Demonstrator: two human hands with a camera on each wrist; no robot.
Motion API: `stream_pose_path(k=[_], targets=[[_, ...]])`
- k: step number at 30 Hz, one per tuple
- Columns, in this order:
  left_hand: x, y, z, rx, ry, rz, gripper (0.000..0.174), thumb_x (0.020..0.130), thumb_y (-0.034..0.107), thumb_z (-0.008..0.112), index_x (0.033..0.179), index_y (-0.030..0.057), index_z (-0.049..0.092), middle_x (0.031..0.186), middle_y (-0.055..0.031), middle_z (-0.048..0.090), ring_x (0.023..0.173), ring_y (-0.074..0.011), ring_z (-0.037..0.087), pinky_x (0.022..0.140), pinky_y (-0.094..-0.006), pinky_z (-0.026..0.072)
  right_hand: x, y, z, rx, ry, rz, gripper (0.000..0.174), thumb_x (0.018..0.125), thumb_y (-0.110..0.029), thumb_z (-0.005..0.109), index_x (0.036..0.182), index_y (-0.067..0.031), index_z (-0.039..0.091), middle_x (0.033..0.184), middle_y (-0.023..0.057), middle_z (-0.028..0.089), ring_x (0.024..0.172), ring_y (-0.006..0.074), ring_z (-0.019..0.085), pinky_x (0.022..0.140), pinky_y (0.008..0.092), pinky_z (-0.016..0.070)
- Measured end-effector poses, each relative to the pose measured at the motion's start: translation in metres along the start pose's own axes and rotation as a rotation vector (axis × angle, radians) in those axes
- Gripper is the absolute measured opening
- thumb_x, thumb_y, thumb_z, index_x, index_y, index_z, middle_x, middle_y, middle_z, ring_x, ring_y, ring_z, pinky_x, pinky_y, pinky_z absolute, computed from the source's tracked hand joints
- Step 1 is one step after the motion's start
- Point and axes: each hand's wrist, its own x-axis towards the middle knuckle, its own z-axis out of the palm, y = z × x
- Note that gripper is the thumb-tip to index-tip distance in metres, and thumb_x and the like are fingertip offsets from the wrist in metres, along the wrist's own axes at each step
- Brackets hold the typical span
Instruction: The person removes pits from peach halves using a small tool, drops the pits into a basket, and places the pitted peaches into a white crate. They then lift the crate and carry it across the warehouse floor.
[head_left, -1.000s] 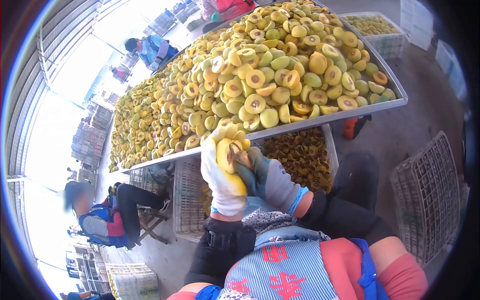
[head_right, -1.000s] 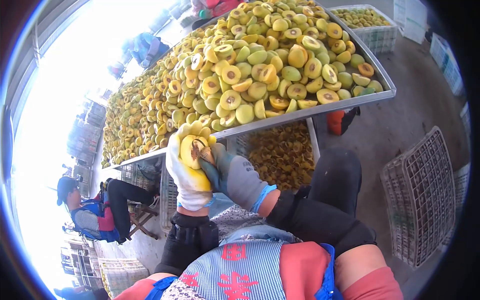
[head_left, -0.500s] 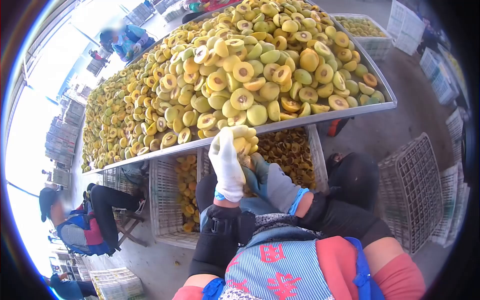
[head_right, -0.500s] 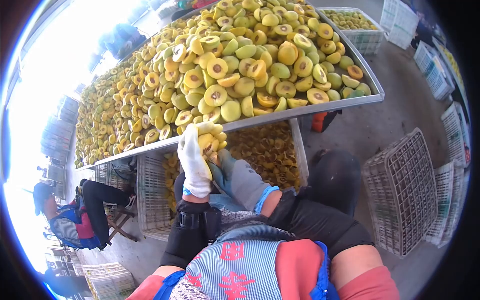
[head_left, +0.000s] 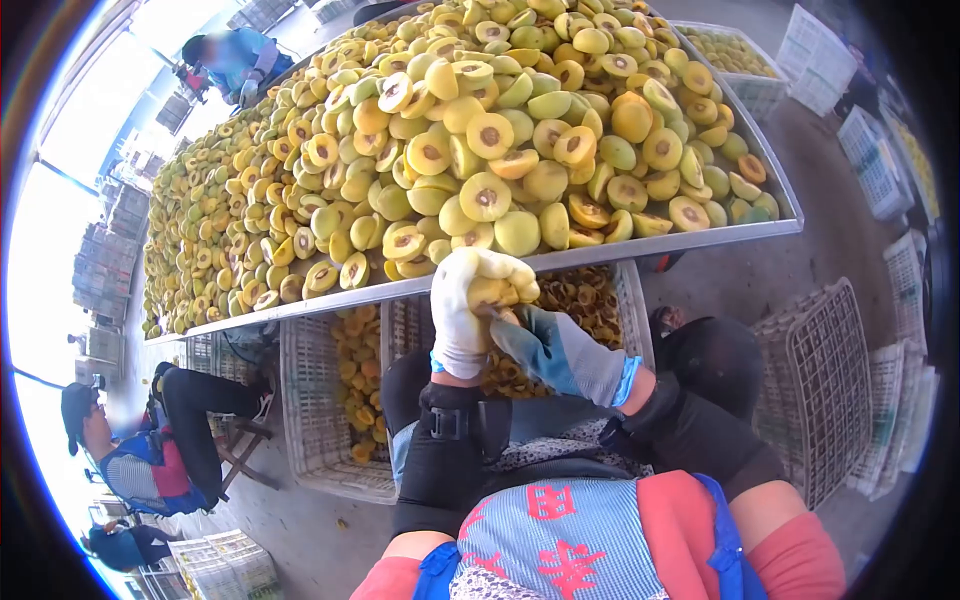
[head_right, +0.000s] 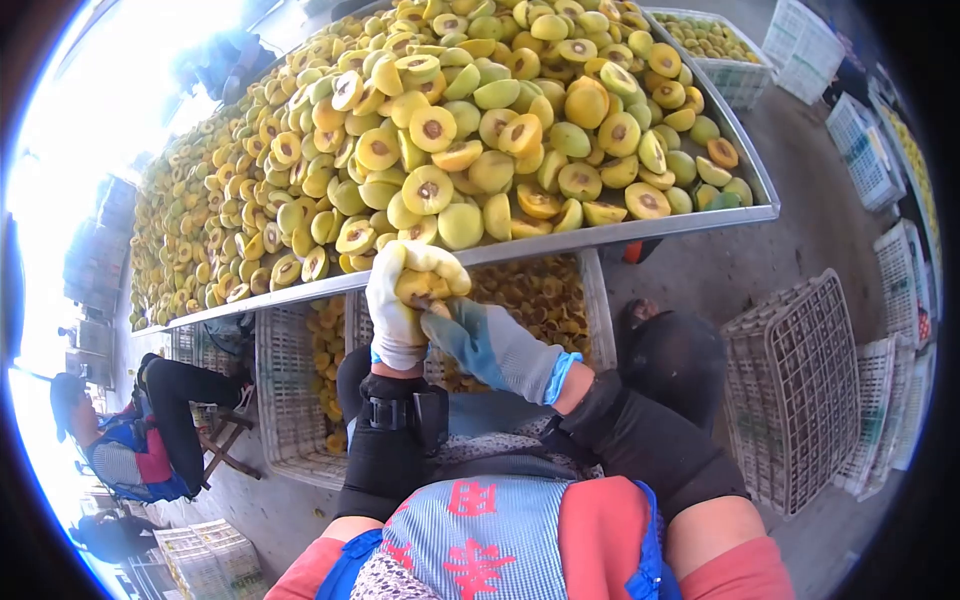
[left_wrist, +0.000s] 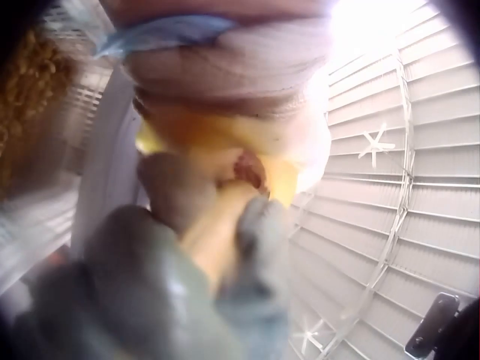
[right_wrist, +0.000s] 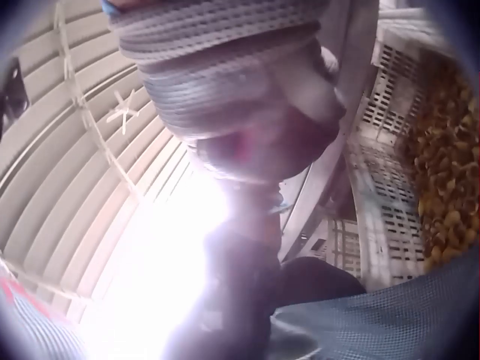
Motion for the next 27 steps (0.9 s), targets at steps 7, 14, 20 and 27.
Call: stream_pose_path(k=[7, 14, 20, 27], targets=[[-0.004, -0.005, -0.004, -0.089, 0.022, 0.031, 0.041, 0.097, 0.034, 0.052, 0.084, -0.0019, 0.065, 0.082, -0.0207, 0.07, 0.069, -0.0285, 0.068, 0.064, -0.0369, 0.0559, -0.008, -0.052, -0.016, 0.193, -0.284, 0.488, 0.042, 0.1, -0.053, 0.054, 0.09, -0.0128, 0.058, 0.064, -0.0048, 0.05, 0.047, 0.0059, 0.042, 0.041, 0.024, 0.0338], [-0.011, 0.013, 0.016, -0.2, 0.11, 0.049, 0.039, 0.101, 0.038, 0.048, 0.087, 0.0031, 0.057, 0.081, -0.016, 0.065, 0.07, -0.0274, 0.062, 0.063, -0.0382, 0.0554, 0.001, -0.014, 0.005, -0.107, -0.053, -0.12, 0.033, 0.103, -0.039, 0.057, 0.101, -0.0067, 0.063, 0.071, -0.0041, 0.053, 0.06, 0.0054, 0.045, 0.054, 0.0222, 0.038], [-0.003, 0.022, -0.003, -0.569, 0.105, 0.028, 0.021, 0.098, 0.035, 0.055, 0.092, 0.0157, 0.058, 0.087, -0.0005, 0.065, 0.077, -0.0205, 0.066, 0.062, -0.0352, 0.0587, -0.023, -0.029, 0.001, 0.248, -0.288, 0.179, 0.041, 0.103, -0.046, 0.053, 0.113, -0.0077, 0.064, 0.081, -0.0035, 0.058, 0.062, 0.0038, 0.049, 0.053, 0.0211, 0.0398], [-0.06, 0.089, -0.075, 0.224, 0.732, 0.372, 0.022, 0.092, 0.023, 0.069, 0.102, 0.0026, 0.065, 0.096, -0.0114, 0.069, 0.083, -0.0218, 0.068, 0.066, -0.0289, 0.0574, -0.03, -0.028, -0.011, 0.658, -0.253, 0.586, 0.066, 0.096, -0.071, 0.038, 0.101, -0.0083, 0.058, 0.065, -0.0048, 0.041, 0.05, 0.0078, 0.036, 0.045, 0.0234, 0.0322]])
